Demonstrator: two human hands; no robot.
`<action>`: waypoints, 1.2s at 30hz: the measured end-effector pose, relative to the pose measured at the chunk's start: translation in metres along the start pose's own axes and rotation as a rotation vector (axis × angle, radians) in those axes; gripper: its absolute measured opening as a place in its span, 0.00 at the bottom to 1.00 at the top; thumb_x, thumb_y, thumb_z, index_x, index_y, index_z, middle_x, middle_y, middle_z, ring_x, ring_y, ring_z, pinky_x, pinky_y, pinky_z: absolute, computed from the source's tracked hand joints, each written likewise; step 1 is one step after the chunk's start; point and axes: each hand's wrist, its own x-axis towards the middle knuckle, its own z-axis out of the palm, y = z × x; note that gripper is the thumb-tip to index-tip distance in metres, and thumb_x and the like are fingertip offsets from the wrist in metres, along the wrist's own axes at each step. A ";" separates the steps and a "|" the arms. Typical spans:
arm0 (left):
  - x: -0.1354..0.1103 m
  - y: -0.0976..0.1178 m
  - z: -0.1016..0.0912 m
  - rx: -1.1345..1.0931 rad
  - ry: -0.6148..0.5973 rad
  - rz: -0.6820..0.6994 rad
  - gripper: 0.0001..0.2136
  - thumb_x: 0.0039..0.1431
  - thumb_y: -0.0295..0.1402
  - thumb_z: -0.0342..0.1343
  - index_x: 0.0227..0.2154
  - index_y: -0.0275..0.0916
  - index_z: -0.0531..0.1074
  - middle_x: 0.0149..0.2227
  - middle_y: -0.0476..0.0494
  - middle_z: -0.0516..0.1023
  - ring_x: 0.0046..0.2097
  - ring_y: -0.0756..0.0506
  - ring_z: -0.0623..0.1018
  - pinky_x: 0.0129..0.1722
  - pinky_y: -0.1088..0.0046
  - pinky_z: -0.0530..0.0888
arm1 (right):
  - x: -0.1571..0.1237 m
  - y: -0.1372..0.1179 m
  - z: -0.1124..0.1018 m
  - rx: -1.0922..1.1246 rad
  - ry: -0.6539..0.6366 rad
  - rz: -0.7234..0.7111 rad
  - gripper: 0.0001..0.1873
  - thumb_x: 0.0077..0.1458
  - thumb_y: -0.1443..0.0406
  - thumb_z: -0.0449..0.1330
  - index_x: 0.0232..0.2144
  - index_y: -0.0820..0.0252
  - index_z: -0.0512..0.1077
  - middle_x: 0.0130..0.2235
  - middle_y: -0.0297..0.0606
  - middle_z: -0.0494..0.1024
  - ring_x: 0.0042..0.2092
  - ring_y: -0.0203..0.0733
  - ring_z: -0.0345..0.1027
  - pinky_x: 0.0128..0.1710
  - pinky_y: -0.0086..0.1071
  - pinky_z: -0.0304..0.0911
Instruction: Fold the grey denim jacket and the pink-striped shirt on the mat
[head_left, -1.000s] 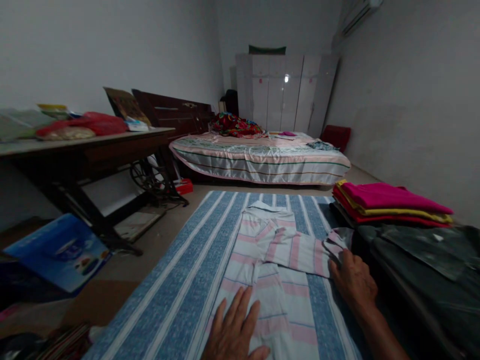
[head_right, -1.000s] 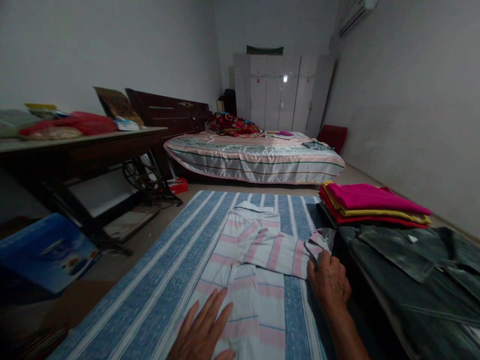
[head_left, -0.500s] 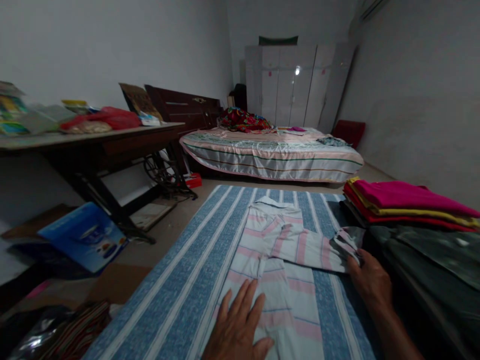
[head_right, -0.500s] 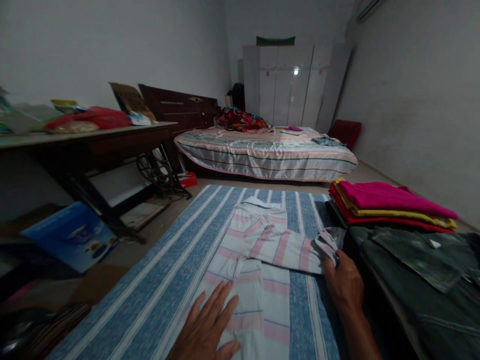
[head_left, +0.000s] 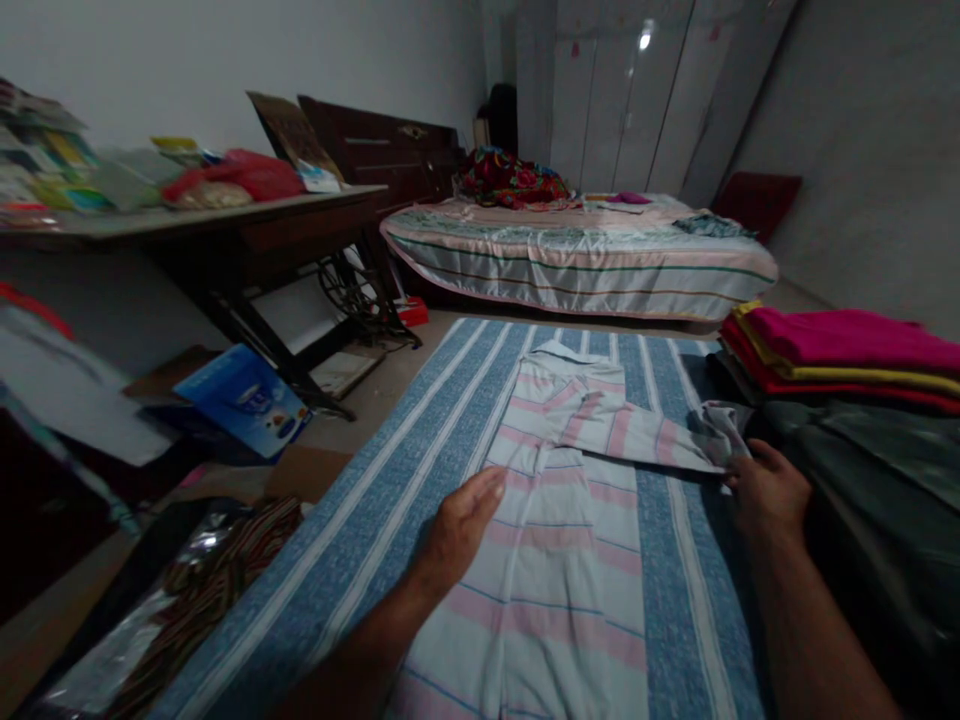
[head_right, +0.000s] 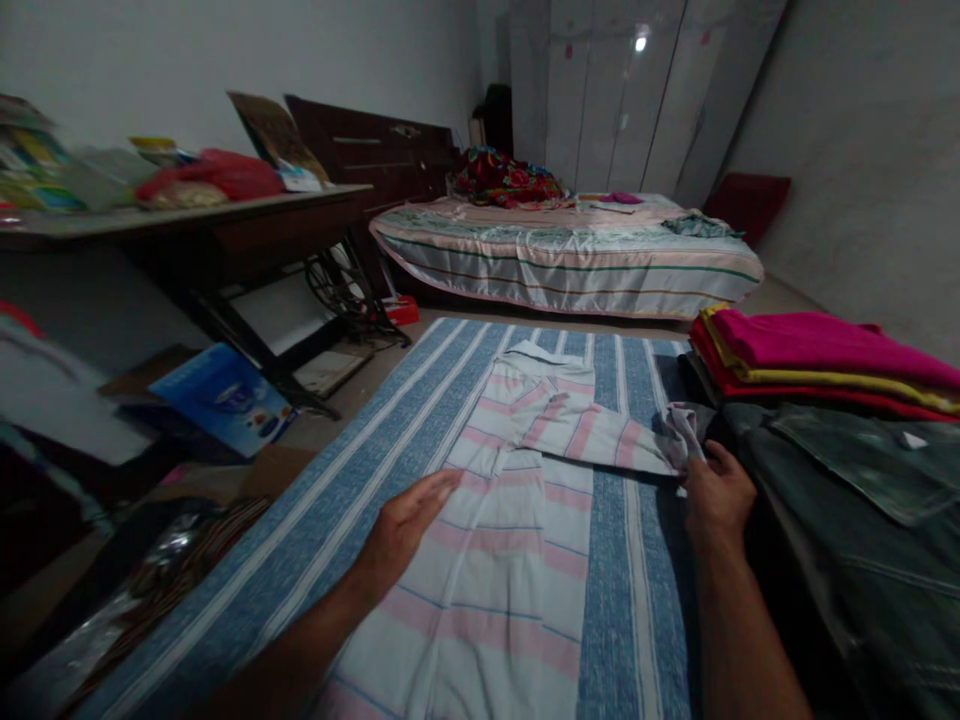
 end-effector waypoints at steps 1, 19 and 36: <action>0.003 -0.001 -0.003 -0.066 0.043 -0.036 0.23 0.61 0.43 0.44 0.50 0.32 0.70 0.50 0.37 0.75 0.53 0.44 0.74 0.55 0.66 0.68 | 0.000 0.000 0.000 0.051 0.003 0.046 0.31 0.30 0.69 0.61 0.44 0.63 0.70 0.23 0.26 0.66 0.19 0.31 0.59 0.16 0.24 0.55; 0.141 0.037 0.032 0.510 -0.117 0.232 0.13 0.58 0.30 0.47 0.39 0.37 0.77 0.39 0.45 0.80 0.43 0.48 0.77 0.44 0.76 0.70 | -0.006 -0.015 0.003 0.625 -0.421 0.364 0.11 0.41 0.70 0.61 0.32 0.61 0.73 0.31 0.35 0.77 0.37 0.40 0.72 0.45 0.38 0.66; 0.244 0.055 0.086 0.942 -0.249 0.306 0.11 0.54 0.23 0.51 0.38 0.31 0.75 0.46 0.30 0.75 0.48 0.39 0.75 0.46 0.68 0.70 | -0.017 -0.033 0.010 0.808 -0.365 0.276 0.05 0.44 0.66 0.62 0.27 0.58 0.75 0.29 0.34 0.78 0.34 0.41 0.73 0.47 0.44 0.65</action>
